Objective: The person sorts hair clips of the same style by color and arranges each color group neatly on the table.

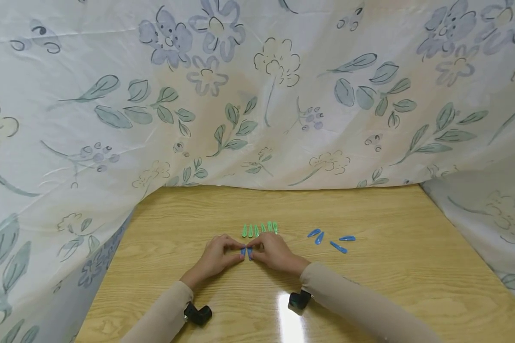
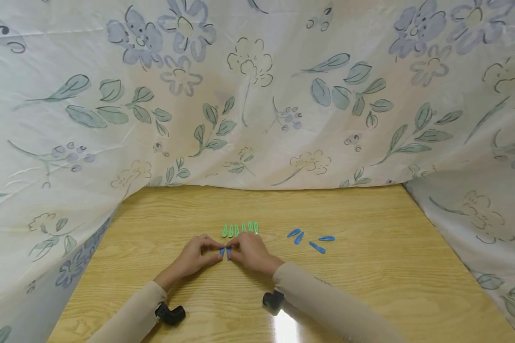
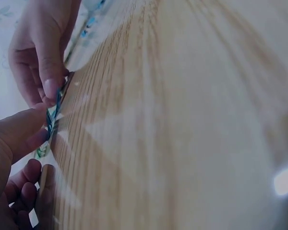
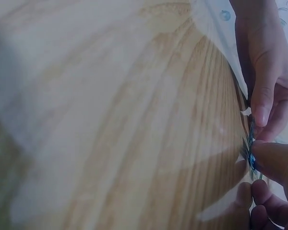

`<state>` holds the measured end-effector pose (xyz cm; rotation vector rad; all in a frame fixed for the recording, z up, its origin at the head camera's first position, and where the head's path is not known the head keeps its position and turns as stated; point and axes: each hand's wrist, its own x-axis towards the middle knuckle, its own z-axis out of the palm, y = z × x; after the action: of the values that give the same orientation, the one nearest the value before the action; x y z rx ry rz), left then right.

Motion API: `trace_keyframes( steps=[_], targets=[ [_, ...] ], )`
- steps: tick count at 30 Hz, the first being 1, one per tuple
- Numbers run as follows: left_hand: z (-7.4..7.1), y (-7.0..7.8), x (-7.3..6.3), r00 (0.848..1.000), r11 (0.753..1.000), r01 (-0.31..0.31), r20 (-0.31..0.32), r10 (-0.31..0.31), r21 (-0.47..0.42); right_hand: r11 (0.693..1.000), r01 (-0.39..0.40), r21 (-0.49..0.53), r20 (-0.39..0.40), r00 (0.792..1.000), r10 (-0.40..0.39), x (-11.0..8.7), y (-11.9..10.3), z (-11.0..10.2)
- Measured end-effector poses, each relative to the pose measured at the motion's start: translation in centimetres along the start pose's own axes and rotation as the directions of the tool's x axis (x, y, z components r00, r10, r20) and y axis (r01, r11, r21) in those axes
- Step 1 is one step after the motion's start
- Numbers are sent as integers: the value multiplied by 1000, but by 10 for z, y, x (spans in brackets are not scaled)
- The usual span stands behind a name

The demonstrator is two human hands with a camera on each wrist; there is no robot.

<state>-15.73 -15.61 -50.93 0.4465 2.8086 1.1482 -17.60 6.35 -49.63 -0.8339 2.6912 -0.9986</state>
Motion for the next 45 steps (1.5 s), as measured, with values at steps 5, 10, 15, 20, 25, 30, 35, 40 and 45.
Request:
trace_keyframes(
  steps=[5,10,15,20,25,30,35,40,45],
  targets=[
    [0,1,1,1000,1000,-3,4,3,1,1000,6,0,-12,1000,-6,-1,1,0],
    [0,2,1,1000,1000,-3,7,3,-1,1000,10,-4,-15,1000,-10,-2,1,0],
    [0,2,1,1000,1000,-10,9,10,-5,1000,8,-14,-13,1000,-9,-3,2,0],
    [-1,3,2,1000,1000,-13,15,13,-3,1000,17,-10,-20,1000,-17,-4,2,0],
    [-1,3,3,1000,1000,-12,16,12,0,1000,28,-13,-29,999,-28,-4,5,1],
    [0,3,4,1000,1000,-9,22,9,-6,1000,22,6,-21,1000,-22,-5,5,-2],
    [0,2,3,1000,1000,-17,23,17,-8,1000,9,28,-14,1000,-8,-7,4,-6],
    [-3,2,1,1000,1000,-12,13,12,-1,998,-11,54,-15,1000,12,-11,4,-7],
    [-4,2,1,1000,1000,-6,11,6,12,998,-34,43,-32,999,36,-15,4,-11]
  ],
)
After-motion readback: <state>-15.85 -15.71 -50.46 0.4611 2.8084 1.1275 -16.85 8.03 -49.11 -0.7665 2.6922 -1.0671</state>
